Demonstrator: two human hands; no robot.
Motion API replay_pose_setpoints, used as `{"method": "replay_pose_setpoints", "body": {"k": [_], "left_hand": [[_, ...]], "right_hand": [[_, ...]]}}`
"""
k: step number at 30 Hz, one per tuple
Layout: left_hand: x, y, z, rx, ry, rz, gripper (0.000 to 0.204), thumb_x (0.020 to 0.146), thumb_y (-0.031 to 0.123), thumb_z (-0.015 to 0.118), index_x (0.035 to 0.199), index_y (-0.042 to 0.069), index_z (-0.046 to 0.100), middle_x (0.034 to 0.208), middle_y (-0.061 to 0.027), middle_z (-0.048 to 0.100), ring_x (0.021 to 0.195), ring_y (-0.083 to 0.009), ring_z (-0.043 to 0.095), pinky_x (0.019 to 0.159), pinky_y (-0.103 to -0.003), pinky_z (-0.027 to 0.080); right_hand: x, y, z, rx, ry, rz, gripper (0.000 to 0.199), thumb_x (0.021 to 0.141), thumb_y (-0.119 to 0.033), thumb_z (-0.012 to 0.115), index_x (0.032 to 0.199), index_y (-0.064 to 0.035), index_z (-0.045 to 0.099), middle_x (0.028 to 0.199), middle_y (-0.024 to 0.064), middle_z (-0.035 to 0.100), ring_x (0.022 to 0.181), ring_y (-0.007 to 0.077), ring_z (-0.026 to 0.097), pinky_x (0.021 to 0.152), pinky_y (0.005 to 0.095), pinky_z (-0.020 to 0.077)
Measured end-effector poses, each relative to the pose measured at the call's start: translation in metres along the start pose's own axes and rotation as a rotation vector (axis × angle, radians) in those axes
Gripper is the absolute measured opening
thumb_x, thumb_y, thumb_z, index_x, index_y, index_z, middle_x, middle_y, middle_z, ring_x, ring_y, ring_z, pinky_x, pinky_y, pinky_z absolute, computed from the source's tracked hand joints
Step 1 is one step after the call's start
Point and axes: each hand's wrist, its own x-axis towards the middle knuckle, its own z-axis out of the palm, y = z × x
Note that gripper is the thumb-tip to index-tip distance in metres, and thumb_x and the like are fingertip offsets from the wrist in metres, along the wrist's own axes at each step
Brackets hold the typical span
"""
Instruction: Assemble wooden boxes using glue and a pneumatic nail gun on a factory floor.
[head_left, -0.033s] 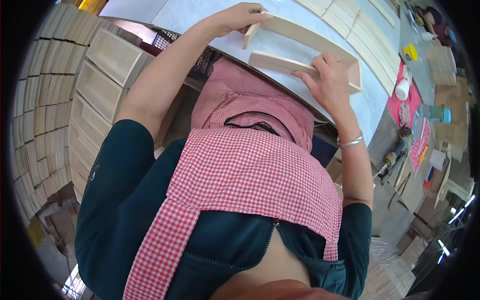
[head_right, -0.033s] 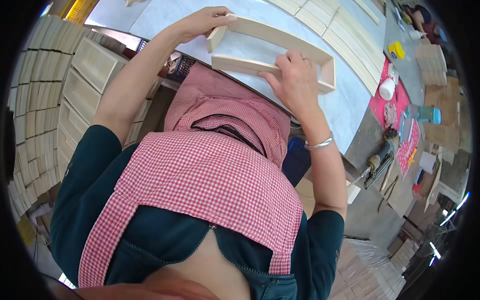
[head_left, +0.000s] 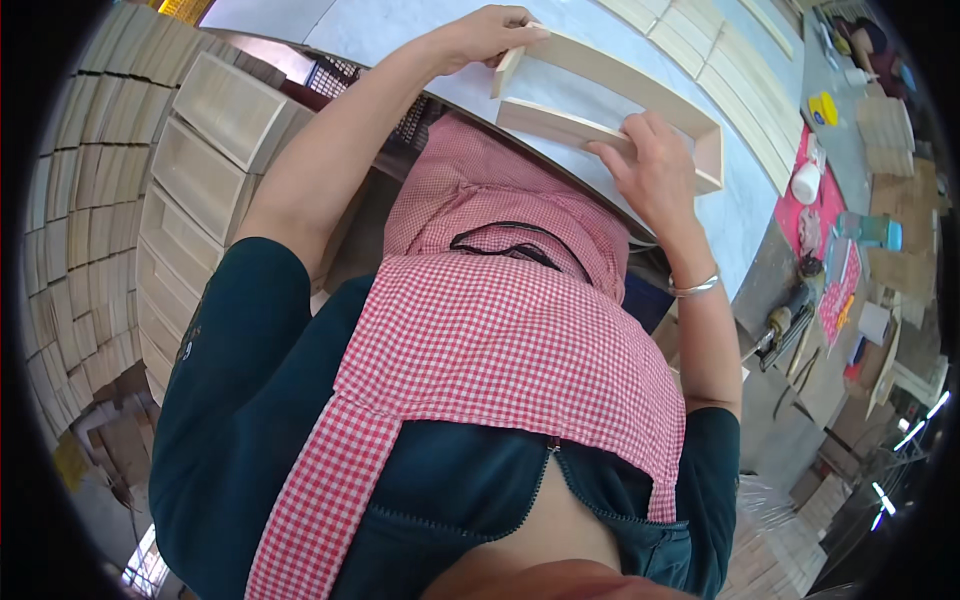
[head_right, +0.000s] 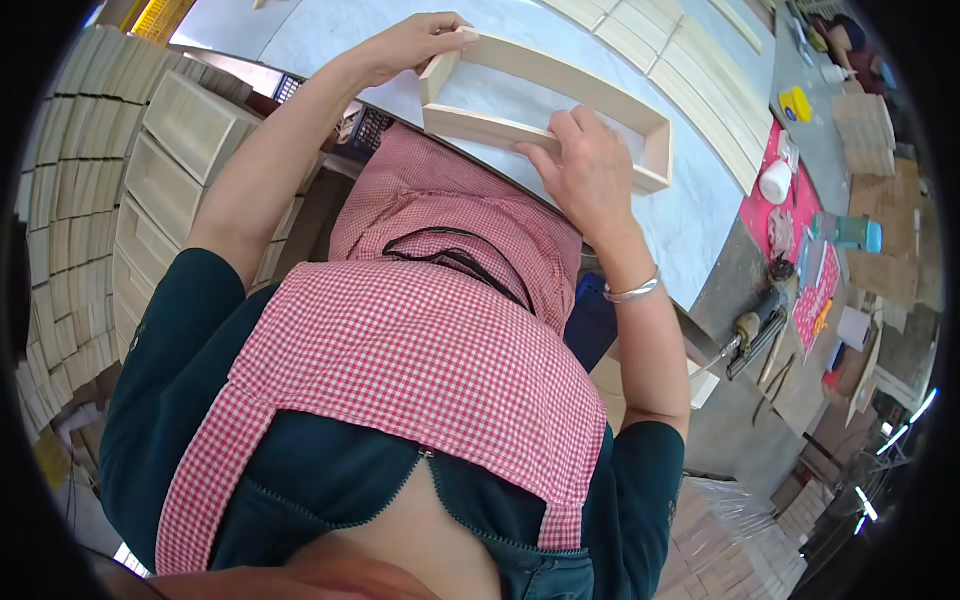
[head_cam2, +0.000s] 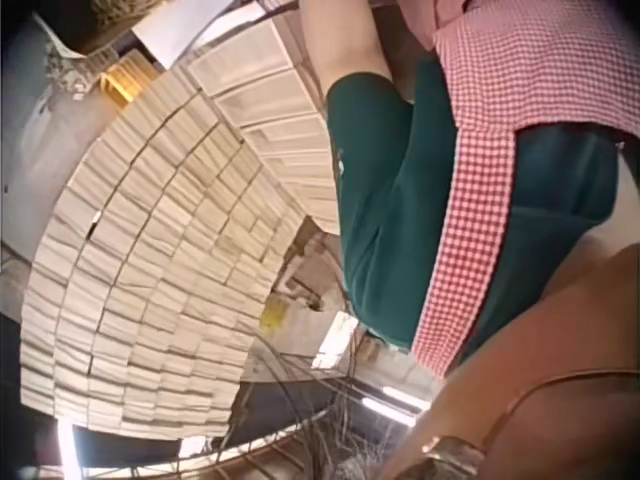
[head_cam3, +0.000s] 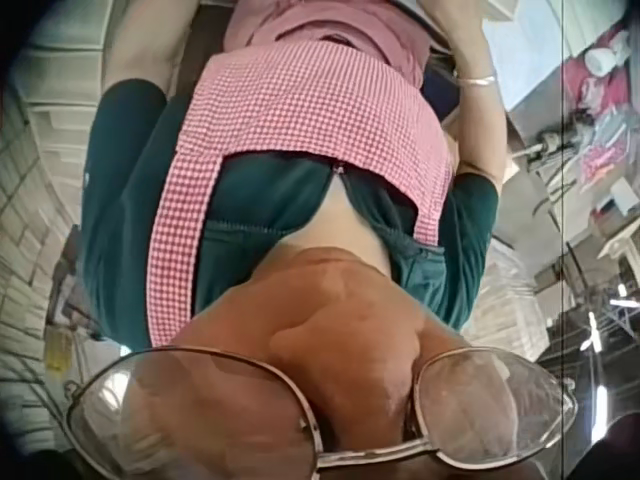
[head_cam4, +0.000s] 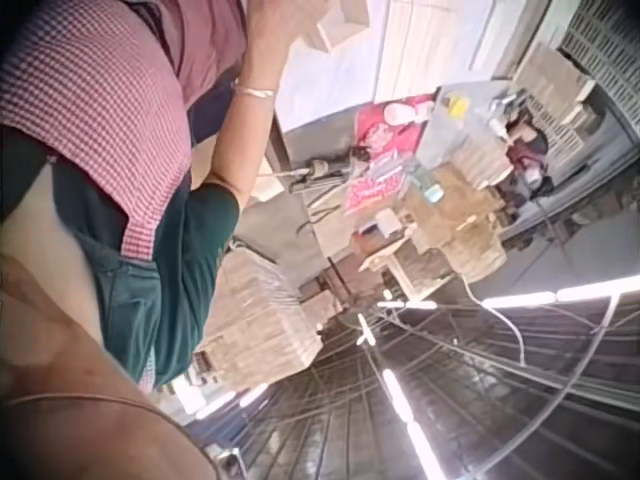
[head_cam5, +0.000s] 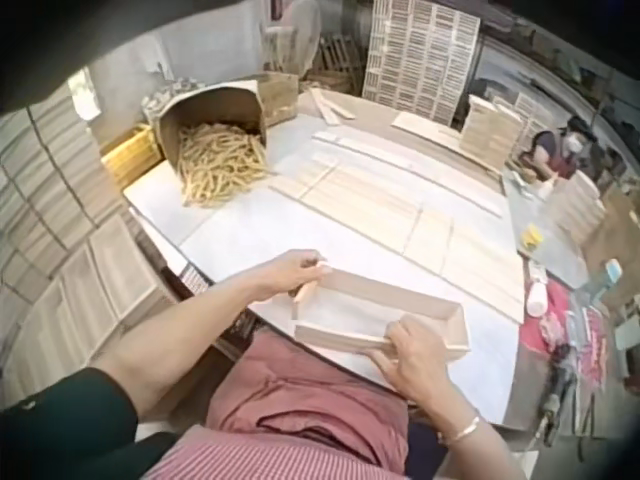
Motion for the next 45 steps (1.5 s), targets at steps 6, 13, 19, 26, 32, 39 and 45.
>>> {"method": "replay_pose_setpoints", "body": {"k": [6, 13, 19, 26, 32, 39, 45], "left_hand": [[0.032, -0.038, 0.010, 0.211, 0.082, 0.224, 0.038, 0.102, 0.033, 0.055, 0.125, 0.004, 0.062, 0.116, -0.0136, 0.067, 0.104, -0.0261, 0.062, 0.093, -0.037, 0.049], [0.030, -0.046, 0.020, 0.086, 0.223, 0.403, 0.031, 0.099, 0.031, 0.061, 0.111, 0.003, 0.064, 0.094, -0.0093, 0.066, 0.083, -0.0208, 0.058, 0.079, -0.032, 0.049], [0.025, -0.050, 0.017, -0.028, 0.118, 0.307, 0.039, 0.097, 0.032, 0.064, 0.122, 0.002, 0.060, 0.106, -0.0110, 0.065, 0.092, -0.0220, 0.059, 0.084, -0.031, 0.049], [-0.006, -0.066, 0.004, -0.058, -0.326, 0.312, 0.066, 0.089, 0.036, 0.074, 0.136, -0.003, 0.049, 0.124, -0.0169, 0.058, 0.099, -0.0234, 0.057, 0.085, -0.029, 0.047], [-0.016, -0.050, -0.003, 0.103, -0.239, 0.269, 0.075, 0.078, 0.032, 0.082, 0.136, 0.000, 0.046, 0.129, -0.0217, 0.055, 0.104, -0.0280, 0.057, 0.089, -0.034, 0.048], [-0.016, -0.055, 0.006, 0.075, -0.047, 0.472, 0.109, 0.071, 0.003, 0.083, 0.161, 0.004, 0.022, 0.109, -0.0182, 0.065, 0.084, -0.0248, 0.062, 0.074, -0.033, 0.056], [-0.030, -0.049, 0.005, -0.130, -0.123, 0.357, 0.094, 0.073, -0.003, 0.077, 0.154, -0.001, 0.029, 0.100, -0.0146, 0.064, 0.080, -0.0214, 0.060, 0.069, -0.030, 0.053]], "right_hand": [[-0.007, -0.004, 0.033, -0.070, 0.011, 0.058, 0.030, 0.086, -0.032, 0.078, 0.084, -0.0087, 0.059, 0.079, 0.0049, 0.061, 0.070, 0.0230, 0.060, 0.067, 0.0341, 0.0477], [-0.006, -0.004, 0.040, -0.120, 0.047, 0.072, 0.031, 0.087, -0.034, 0.078, 0.084, -0.0096, 0.059, 0.074, 0.0039, 0.060, 0.068, 0.0207, 0.059, 0.066, 0.0330, 0.0473], [-0.003, -0.009, 0.037, -0.143, 0.036, 0.098, 0.032, 0.086, -0.034, 0.079, 0.083, -0.0097, 0.058, 0.075, 0.0035, 0.061, 0.068, 0.0206, 0.059, 0.064, 0.0327, 0.0472], [-0.002, -0.011, 0.034, -0.142, 0.004, 0.143, 0.030, 0.086, -0.032, 0.079, 0.087, -0.0098, 0.059, 0.077, 0.0038, 0.063, 0.069, 0.0216, 0.060, 0.065, 0.0328, 0.0482], [0.018, -0.025, 0.039, 0.105, 0.038, -0.033, 0.031, 0.087, -0.019, 0.075, 0.115, -0.0086, 0.066, 0.097, 0.0074, 0.065, 0.081, 0.0232, 0.062, 0.075, 0.0330, 0.0512], [0.047, -0.055, 0.068, 0.302, 0.059, -0.226, 0.044, 0.086, -0.001, 0.065, 0.128, -0.0115, 0.067, 0.102, 0.0084, 0.063, 0.087, 0.0254, 0.061, 0.078, 0.0334, 0.0522], [0.048, -0.064, 0.061, 0.312, 0.017, -0.187, 0.040, 0.084, 0.005, 0.063, 0.122, -0.0065, 0.071, 0.103, 0.0092, 0.064, 0.086, 0.0258, 0.061, 0.076, 0.0336, 0.0524]]}}
